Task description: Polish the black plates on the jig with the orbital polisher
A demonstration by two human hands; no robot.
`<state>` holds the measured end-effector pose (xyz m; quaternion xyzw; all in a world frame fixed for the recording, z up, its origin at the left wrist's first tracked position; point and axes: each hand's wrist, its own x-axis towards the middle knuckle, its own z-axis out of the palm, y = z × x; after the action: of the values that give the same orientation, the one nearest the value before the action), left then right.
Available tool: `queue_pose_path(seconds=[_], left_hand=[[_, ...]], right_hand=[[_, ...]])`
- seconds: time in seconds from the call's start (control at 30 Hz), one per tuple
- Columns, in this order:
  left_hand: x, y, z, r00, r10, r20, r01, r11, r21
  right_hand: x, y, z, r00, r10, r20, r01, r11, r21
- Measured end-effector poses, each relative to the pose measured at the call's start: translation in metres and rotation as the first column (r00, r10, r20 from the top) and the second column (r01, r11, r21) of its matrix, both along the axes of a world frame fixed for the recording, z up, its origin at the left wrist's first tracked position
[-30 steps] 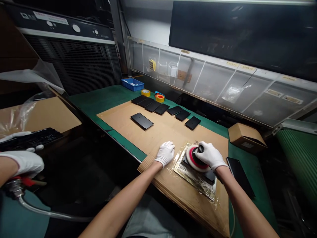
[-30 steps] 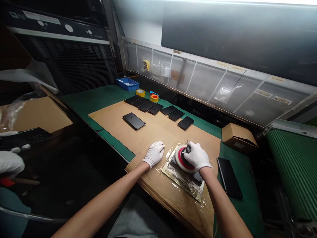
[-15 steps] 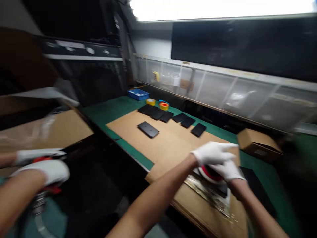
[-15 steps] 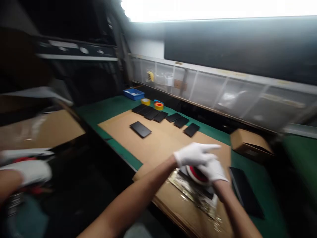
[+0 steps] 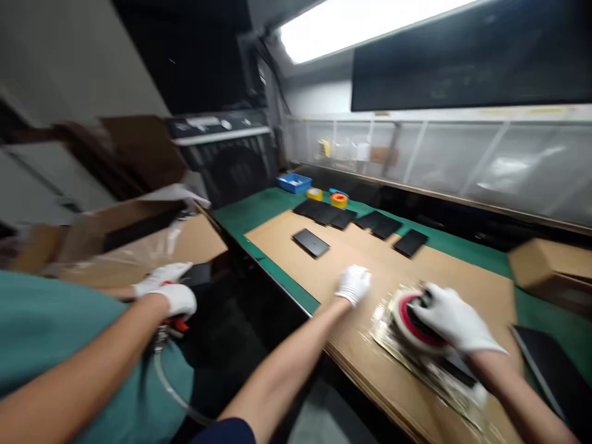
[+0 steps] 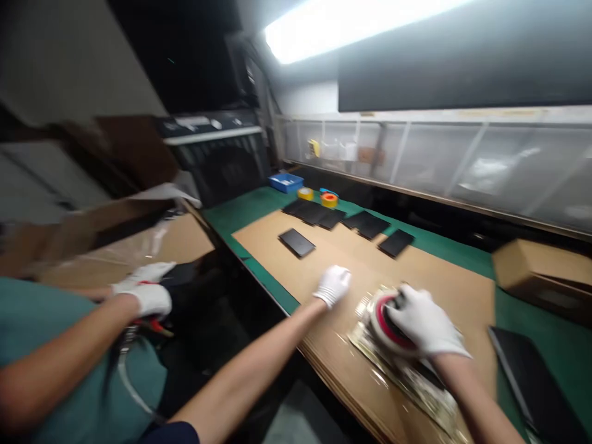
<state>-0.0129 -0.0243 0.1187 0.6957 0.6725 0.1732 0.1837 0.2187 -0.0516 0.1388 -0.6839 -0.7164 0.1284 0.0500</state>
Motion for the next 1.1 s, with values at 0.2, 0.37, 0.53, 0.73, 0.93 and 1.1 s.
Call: queue_pose_path(seconds=[0.2, 0.37, 0.53, 0.73, 0.93, 1.1], left_hand=[[-0.024, 0.035, -0.078, 0.99, -0.023, -0.142, 0.035, 0.996, 0.084], [-0.021, 0.042, -0.097, 0.967, -0.043, -0.252, 0.085, 0.984, 0.157], [-0.023, 0.042, -0.102, 0.96, -0.028, -0.278, 0.085, 0.977, 0.196], [-0.022, 0.041, -0.106, 0.96, -0.04, -0.276, 0.101, 0.972, 0.21], [-0.013, 0.036, -0.102, 0.953, -0.026, -0.301, 0.091, 0.975, 0.204], [-0.013, 0.033, -0.098, 0.955, -0.04, -0.293, 0.1, 0.976, 0.193]], right_hand=[[-0.01, -0.009, 0.004, 0.997, 0.069, 0.038, -0.069, 0.998, 0.0], [0.009, 0.007, 0.004, 0.988, -0.081, 0.13, 0.087, 0.995, -0.038], [-0.011, 0.019, 0.004, 0.993, 0.024, 0.112, -0.018, 0.999, -0.05], [-0.019, 0.013, 0.007, 0.99, -0.01, 0.14, 0.017, 0.999, -0.048], [-0.027, 0.012, 0.01, 0.991, 0.055, 0.125, -0.048, 0.997, -0.059], [-0.035, 0.012, 0.012, 0.986, -0.008, 0.166, 0.015, 0.999, -0.043]])
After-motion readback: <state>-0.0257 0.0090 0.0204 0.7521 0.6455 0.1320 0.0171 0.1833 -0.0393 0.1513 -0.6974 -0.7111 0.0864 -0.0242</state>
